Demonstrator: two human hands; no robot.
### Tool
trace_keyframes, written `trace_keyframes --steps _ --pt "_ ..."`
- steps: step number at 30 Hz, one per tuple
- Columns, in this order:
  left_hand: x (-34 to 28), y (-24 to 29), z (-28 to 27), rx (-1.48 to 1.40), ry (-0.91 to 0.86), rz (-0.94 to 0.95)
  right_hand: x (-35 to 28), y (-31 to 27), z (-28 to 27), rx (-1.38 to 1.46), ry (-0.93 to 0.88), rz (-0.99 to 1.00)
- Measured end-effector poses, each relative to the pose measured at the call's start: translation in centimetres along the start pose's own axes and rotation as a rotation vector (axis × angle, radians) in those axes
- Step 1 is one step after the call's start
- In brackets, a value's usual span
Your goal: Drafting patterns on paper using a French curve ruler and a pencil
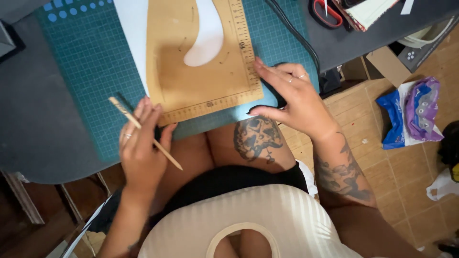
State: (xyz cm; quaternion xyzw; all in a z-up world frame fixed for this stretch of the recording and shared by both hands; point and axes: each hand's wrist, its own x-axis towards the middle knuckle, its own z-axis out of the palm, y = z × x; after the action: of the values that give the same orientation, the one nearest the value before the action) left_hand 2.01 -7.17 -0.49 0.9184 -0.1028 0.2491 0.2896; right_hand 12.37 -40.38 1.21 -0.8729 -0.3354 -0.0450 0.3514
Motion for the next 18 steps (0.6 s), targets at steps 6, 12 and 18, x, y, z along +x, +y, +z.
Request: trace_keyframes --steps 6,12,18 --pt "-0.3 0.3 0.4 -0.013 0.032 0.018 -1.8 0.9 0.9 -0.002 0.037 0.017" --pt "-0.8 0.0 0.6 -0.052 0.052 0.026 -2.3 0.4 0.3 -0.044 0.028 0.026" --pt "-0.7 -0.3 0.6 -0.048 0.067 0.07 -2.1 0.9 0.5 -0.068 0.012 0.012"
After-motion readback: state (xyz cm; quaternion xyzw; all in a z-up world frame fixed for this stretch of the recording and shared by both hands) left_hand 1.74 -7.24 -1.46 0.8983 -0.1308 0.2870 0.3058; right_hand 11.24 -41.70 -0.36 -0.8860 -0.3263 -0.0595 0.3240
